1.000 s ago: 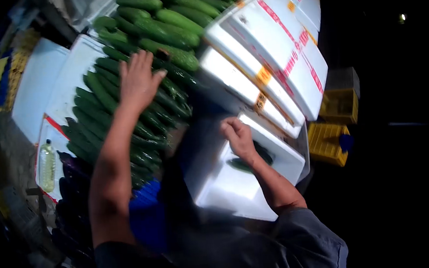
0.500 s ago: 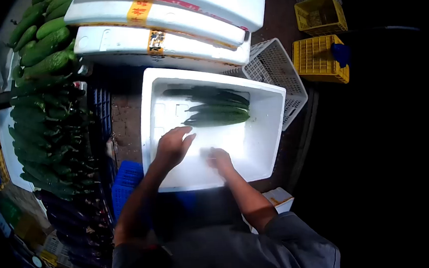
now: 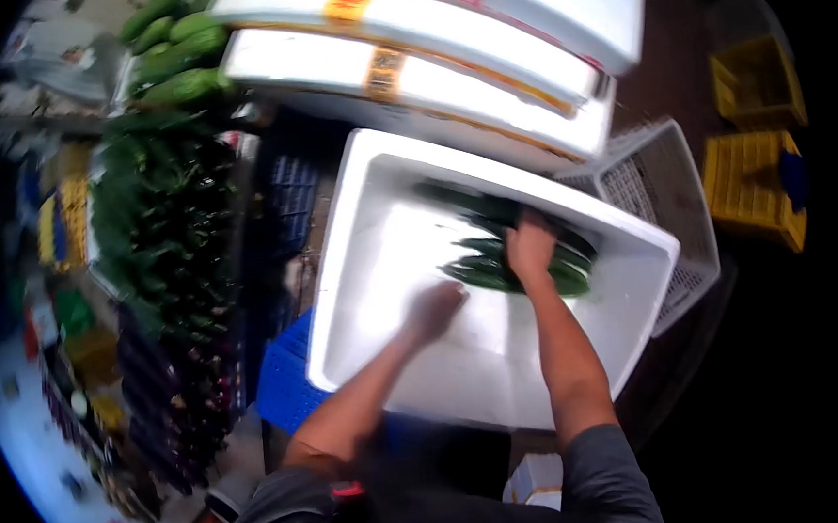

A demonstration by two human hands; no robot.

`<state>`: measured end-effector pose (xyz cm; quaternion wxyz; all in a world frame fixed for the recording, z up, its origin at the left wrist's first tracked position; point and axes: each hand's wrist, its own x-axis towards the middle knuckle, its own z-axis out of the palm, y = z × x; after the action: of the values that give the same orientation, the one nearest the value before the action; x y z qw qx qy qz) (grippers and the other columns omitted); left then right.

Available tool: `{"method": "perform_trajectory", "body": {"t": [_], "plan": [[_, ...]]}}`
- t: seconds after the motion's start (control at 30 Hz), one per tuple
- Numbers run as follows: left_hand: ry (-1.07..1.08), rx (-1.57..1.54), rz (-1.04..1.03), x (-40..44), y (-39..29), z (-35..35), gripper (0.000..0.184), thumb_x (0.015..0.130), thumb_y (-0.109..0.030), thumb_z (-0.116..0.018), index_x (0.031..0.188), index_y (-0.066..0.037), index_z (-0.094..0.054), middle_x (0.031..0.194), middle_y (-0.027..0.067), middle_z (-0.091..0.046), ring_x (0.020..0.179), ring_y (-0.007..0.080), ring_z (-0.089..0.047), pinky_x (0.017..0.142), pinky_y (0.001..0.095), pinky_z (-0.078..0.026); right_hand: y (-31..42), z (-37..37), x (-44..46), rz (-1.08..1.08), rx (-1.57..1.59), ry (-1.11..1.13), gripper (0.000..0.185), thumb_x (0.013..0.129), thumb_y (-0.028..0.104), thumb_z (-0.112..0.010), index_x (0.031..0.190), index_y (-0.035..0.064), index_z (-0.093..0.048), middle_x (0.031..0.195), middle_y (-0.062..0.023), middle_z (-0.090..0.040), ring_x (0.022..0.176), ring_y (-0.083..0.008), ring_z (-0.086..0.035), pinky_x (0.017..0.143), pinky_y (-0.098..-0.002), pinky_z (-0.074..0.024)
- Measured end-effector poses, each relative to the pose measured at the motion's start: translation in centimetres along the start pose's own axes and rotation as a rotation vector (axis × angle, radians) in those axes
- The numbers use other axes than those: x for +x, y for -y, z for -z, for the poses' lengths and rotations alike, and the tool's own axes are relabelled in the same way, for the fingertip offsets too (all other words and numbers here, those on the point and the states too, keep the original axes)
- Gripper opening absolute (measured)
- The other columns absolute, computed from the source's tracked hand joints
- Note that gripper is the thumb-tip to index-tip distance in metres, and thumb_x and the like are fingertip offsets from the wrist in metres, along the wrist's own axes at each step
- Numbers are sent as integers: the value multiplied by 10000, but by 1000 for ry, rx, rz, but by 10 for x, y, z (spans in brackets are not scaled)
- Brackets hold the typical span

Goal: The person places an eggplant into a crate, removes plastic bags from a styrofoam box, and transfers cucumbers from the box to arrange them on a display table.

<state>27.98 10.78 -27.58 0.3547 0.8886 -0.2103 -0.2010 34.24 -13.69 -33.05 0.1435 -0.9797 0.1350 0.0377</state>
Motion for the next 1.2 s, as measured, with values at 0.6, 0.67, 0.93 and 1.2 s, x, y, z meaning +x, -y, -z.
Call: {"method": "perform_trajectory", "body": {"t": [0.6,0.67,0.93,1.2], "plan": [[-233,-661,448,-128,-64,175,370,969,-306,-655,1210,-27,-675,1050,175,-728,946,247,-700,856,356,-532,54,210,-173,-359,1066,546,209,997,185,-580,860,29,-561,719,-11,-535,622,-98,-487,634,-301,-510],[-364,-694,435,-136,-64,240,291,958,-249,-667,1147,-33,-713,1005,134,-742,923,202,-697,837,335,-535,83,244,-184,-348,1091,513,153,990,156,-593,938,14,-569,742,-10,-543,636,-95,-505,702,-310,-547],[-1098,-1362,549,-128,1,424,475,1009,-170,-605,1403,51,-458,1253,146,-608,1003,266,-675,835,373,-573,345,278,-54,127,964,557,211,985,174,-623,1052,-25,-640,864,-22,-623,796,-100,-551,724,-261,-453],[-1076,-1440,644,-106,31,463,598,985,-190,-651,1440,85,-378,1215,186,-582,973,292,-680,825,382,-576,579,237,36,573,452,245,323,937,306,-677,1000,-11,-666,882,-258,-685,855,-425,-666,733,-467,-523]]}}
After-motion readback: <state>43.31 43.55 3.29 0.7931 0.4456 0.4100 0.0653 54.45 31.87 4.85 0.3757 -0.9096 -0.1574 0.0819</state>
